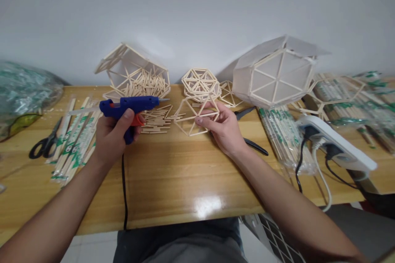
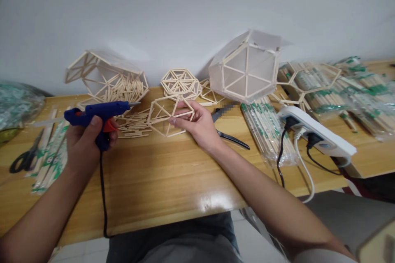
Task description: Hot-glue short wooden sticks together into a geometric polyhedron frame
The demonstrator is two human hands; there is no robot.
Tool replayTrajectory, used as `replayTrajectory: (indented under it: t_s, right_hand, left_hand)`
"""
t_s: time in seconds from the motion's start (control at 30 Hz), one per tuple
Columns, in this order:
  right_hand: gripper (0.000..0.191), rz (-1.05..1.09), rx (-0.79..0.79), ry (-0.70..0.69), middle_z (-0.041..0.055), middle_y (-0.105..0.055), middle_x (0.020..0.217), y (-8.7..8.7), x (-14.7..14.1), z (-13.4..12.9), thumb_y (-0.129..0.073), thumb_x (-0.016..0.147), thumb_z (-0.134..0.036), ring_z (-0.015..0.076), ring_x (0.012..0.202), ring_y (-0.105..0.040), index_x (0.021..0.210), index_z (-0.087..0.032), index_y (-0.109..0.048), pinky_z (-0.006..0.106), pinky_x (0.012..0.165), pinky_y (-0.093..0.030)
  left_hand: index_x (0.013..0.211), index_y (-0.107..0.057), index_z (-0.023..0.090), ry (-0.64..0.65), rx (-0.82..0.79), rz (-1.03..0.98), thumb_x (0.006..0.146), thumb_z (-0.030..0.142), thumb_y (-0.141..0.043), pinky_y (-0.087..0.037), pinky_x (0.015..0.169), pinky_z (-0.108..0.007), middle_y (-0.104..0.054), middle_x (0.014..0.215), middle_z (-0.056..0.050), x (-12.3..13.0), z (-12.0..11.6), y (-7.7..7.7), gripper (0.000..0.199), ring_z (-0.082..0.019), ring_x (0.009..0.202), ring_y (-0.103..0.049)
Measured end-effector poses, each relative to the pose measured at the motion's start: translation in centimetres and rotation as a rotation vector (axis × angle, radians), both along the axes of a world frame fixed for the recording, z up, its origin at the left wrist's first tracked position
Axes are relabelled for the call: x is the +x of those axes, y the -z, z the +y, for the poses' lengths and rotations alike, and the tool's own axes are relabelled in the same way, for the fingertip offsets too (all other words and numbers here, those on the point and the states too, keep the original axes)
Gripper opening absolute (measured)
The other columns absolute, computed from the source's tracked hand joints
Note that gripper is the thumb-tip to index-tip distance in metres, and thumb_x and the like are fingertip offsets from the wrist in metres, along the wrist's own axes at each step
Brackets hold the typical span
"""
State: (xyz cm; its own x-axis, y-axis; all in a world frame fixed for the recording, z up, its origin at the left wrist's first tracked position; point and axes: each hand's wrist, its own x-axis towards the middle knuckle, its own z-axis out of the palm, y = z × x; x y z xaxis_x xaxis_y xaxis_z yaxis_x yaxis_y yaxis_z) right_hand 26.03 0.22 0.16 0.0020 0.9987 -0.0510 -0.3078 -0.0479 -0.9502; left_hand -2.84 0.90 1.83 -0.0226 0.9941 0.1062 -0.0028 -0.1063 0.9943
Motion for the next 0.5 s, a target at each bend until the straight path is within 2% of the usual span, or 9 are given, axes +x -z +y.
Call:
replayTrajectory:
  t_s: [0.17, 0.4, 0.5]
  right_hand:
    - [0.040, -0.017, 0.019, -0.036, -0.0050, -0.081, 0.085, -0.07, -0.02, -0.11, -0.105, 0.074, -0.039, 0.0192, 0.079, -0.080, 0.103, -0.030, -0.079, 0.038, 0.087, -0.067]
    - [0.037, -0.036, 0.029, -0.051, -0.0029, -0.082, 0.084, -0.01, 0.04, -0.03, -0.106, 0.073, -0.037, 0.0215, 0.077, -0.082, 0.096, -0.028, -0.079, 0.039, 0.082, -0.068]
    - [0.040, -0.014, 0.038, -0.033, -0.0034, -0.084, 0.086, 0.21, 0.00, 0.00, -0.106, 0.073, -0.038, 0.0197, 0.075, -0.082, 0.100, -0.028, -0.079, 0.037, 0.081, -0.068]
  left_hand:
    - [0.093, -0.081, 0.018, 0.005, 0.012, -0.044, 0.094, 0.059, -0.088, -0.046, 0.043, -0.025, -0.075, 0.078, -0.004, 0.20, -0.53, -0.04, 0.042, -0.012, 0.055, -0.062]
    - [0.090, -0.079, 0.017, 0.037, 0.044, -0.098, 0.095, 0.056, -0.088, -0.047, 0.044, -0.022, -0.073, 0.075, -0.002, 0.47, -0.42, -0.09, 0.040, -0.011, 0.056, -0.062]
    - [0.091, -0.079, 0.016, 0.030, 0.052, -0.103, 0.097, 0.055, -0.088, -0.047, 0.045, -0.020, -0.072, 0.074, -0.001, 0.50, -0.36, -0.07, 0.040, -0.010, 0.056, -0.062]
